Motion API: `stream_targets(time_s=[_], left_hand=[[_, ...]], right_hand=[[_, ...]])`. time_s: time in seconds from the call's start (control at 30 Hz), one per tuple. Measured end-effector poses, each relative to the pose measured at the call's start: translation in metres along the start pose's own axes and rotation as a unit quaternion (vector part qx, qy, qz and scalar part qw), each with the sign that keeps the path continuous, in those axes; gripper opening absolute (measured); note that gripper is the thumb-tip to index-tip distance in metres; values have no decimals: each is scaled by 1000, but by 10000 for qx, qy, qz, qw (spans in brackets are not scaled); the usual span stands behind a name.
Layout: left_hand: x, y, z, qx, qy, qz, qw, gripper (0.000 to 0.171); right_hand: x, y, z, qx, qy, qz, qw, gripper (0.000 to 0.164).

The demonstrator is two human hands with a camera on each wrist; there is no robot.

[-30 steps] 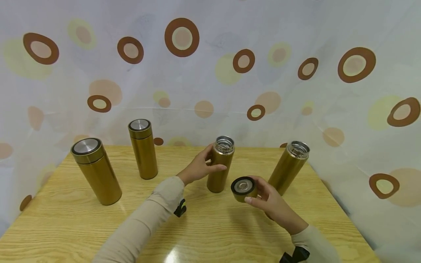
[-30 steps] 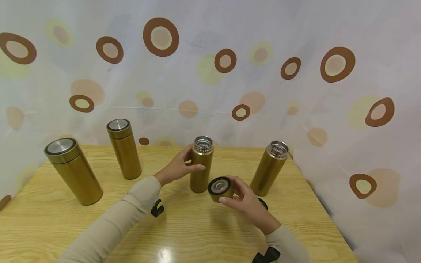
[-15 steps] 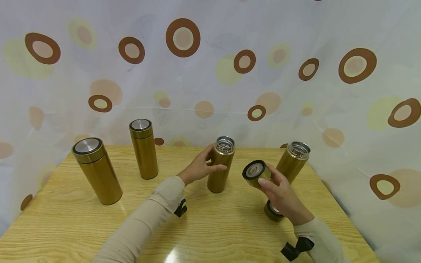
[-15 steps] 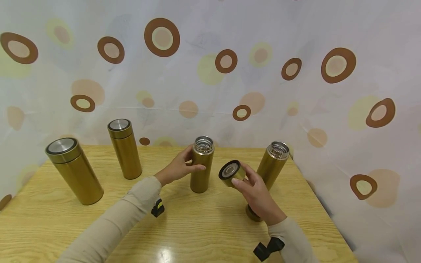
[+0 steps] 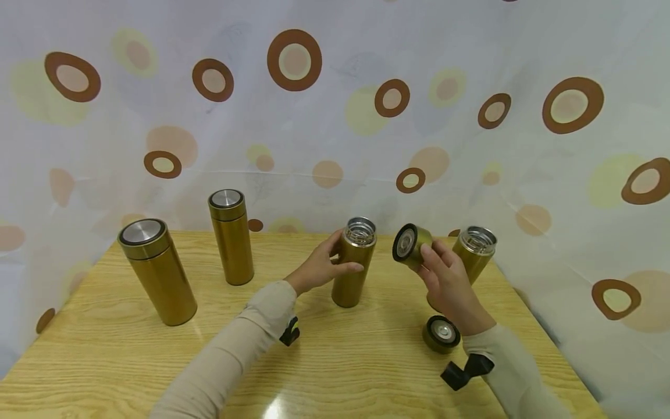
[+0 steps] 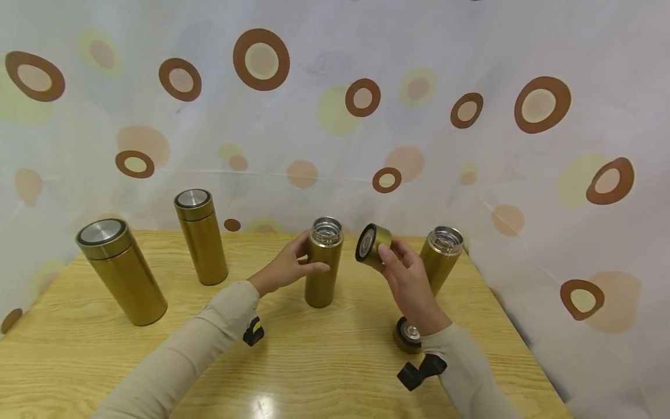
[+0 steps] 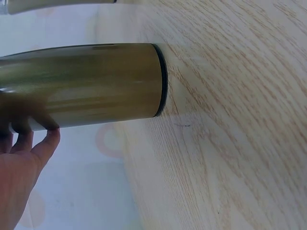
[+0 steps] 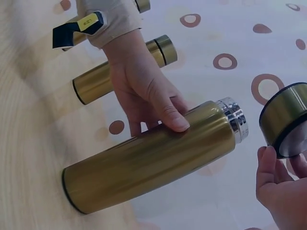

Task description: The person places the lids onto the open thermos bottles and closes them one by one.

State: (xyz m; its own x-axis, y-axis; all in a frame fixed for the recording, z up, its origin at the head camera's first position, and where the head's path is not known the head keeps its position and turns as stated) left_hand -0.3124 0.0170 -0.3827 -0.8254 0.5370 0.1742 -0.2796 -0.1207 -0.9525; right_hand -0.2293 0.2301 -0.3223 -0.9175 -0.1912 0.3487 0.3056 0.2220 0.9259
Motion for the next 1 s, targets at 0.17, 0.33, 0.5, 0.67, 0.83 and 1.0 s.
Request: stream_targets(time_s=[0.17,0.33,0.5,0.67,0.83,1.0], left_hand=[[0,0,0,-28,41,-2,10000,79],[0,0,0,-44,62,13,10000,80],[-1,1,0,-52,42,49,10000,80],[0,2,0,-57,5,19,10000,81],[0,1,0,-64,-7,-48,10000,80],[-1,1,0,-33,29,-39,10000,80]], right_hand=[[11,7,-3,8,-218,-48,9998,50],[22,11,-7,-173,-298,-52,9994,50],[35,12,-10,-1017,-314,-11,9943,47],[50,17,-15,-2198,-35,169,9754,47],[65,20,-24,-3284,475,641,9412,44],[75,19,-34,-4127,895,1143,8992,45]])
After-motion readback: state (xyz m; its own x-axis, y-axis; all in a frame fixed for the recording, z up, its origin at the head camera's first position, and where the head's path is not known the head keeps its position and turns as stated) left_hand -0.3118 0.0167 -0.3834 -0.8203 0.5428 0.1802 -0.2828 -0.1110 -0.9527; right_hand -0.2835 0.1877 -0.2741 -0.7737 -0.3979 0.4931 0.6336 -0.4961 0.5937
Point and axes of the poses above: each hand's wrist, its own x-axis towards the middle knuckle, its own z-axis out of the back of the hand, y = z × x, the point moved 4 cm from there along x, towards the middle knuckle, and after that the axes turned 2 degrees about z, right-handed, at the moved point
